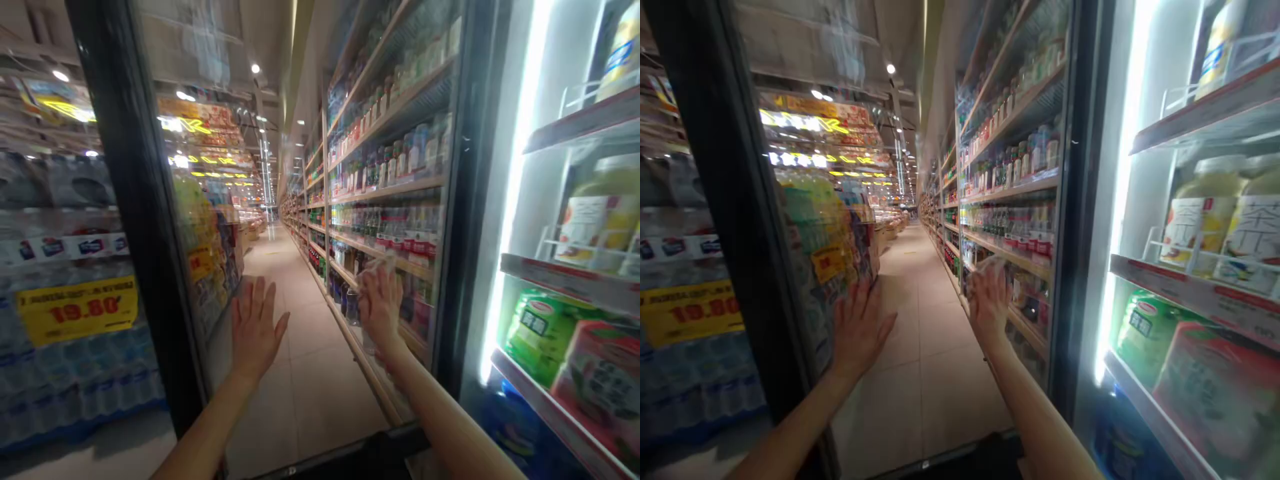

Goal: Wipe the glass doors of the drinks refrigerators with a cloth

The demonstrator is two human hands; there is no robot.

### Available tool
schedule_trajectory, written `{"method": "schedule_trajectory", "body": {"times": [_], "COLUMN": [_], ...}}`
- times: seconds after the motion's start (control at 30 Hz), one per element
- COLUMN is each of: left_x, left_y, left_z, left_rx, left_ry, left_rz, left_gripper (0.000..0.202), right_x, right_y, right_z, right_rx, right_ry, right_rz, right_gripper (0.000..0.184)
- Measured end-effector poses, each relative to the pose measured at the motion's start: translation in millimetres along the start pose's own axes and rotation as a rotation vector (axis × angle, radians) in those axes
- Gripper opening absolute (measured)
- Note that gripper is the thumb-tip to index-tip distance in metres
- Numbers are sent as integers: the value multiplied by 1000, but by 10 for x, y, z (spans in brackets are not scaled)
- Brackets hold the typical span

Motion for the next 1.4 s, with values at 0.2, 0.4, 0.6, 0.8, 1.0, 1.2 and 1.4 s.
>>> {"method": "schedule_trajectory", "body": {"times": [0.2, 0.4, 0.6, 0.8, 1.0, 1.2, 1.4], "left_x": [54, 52, 48, 12, 88, 111, 96], "left_y": [146, 213, 255, 319, 455, 569, 655], "left_z": [24, 18, 34, 36, 48, 106, 86], "left_rx": [17, -2, -30, -47, -32, -34, -30], "left_ry": [-31, -43, -40, -26, -94, -91, -90], "left_rz": [-31, 15, -5, 26, -3, -36, 11], "left_gripper": [67, 66, 64, 60, 59, 56, 57], "right_x": [-198, 58, -142, -124, 458, -101, -29], "right_y": [120, 231, 347, 480, 505, 907, 937], "right_z": [118, -8, 80, 72, -173, 115, 24], "right_rx": [-112, -36, -48, -117, 24, -222, -60], "right_ry": [-10, 13, -14, 7, 132, 21, 53], "right_rz": [-79, 12, -22, -161, 80, -251, 9], "right_gripper": [53, 49, 55, 56, 63, 70, 69]}}
Point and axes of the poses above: each hand's wrist, its own y-axis away from the middle knuckle, its own z-axis out of the palm, x = y × z, the point moved 8 cm from there along -y, towards the middle knuckle, and after that the axes turned 10 degrees about -y, right-handed, at the moved point
